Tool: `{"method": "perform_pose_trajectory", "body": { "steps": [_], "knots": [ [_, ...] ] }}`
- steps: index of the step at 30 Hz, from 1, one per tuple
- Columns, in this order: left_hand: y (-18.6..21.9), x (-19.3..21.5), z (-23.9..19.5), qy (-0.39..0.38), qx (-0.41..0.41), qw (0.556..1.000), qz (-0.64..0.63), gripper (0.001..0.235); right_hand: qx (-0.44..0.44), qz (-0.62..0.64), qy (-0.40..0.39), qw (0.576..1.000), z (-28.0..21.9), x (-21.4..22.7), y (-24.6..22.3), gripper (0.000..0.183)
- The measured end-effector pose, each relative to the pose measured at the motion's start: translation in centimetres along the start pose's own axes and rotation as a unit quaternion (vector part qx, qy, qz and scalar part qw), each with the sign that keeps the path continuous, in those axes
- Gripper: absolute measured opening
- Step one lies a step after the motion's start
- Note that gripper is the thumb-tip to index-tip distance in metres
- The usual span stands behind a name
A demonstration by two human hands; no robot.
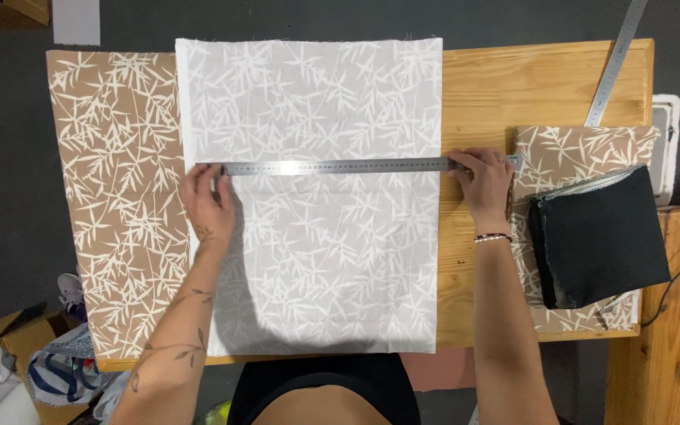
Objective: The person uses a long metal ruler and tailor's chalk to measure and mark lines on a piece of white and brown patterned fabric on a wooden table.
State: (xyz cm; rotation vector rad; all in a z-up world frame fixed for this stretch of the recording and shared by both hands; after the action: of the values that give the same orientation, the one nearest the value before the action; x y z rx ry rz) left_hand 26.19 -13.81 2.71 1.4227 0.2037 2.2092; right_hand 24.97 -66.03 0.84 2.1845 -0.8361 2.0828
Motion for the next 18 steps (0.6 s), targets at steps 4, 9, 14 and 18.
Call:
{"method": "perform_pose_trajectory", "body": {
  "steps": [4,9,14,18],
  "knots": [
    [1.2,-1.9,-2.2,-0.046,0.012,0.999,0.025,0.036,0.016,0.018,-0.011,1.000,-0.5,0.9,-0.8,0.022],
    [2.1,-2.6,-2.8,-0.114,0.036,0.993,0.015,0.056,0.030,0.040,-0.020,0.999,-0.4,0.8,-0.8,0.023],
    [1.4,-3.2,-3.5,-0.127,0.039,0.991,0.028,0.059,0.027,0.095,-0.038,0.994,-0.8,0.6,-0.8,0.021],
    [1.3,-3.4,-3.5,-0.125,0.029,0.991,0.035,0.060,0.027,0.109,-0.017,0.993,-0.9,0.2,-0.6,0.020]
  ]
}}
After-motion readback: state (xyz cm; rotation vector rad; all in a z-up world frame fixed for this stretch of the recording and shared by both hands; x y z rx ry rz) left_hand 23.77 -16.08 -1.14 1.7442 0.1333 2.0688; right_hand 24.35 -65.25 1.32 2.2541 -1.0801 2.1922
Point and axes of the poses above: each hand's wrist, its own z-axis towards the middle knuckle, its own x-axis out of the back of the hand, y = z × x, the point moved 5 cm from there along z, towards the middle knuckle, and after that the axes turned 15 degrees about -x, right-handed, at the moved point
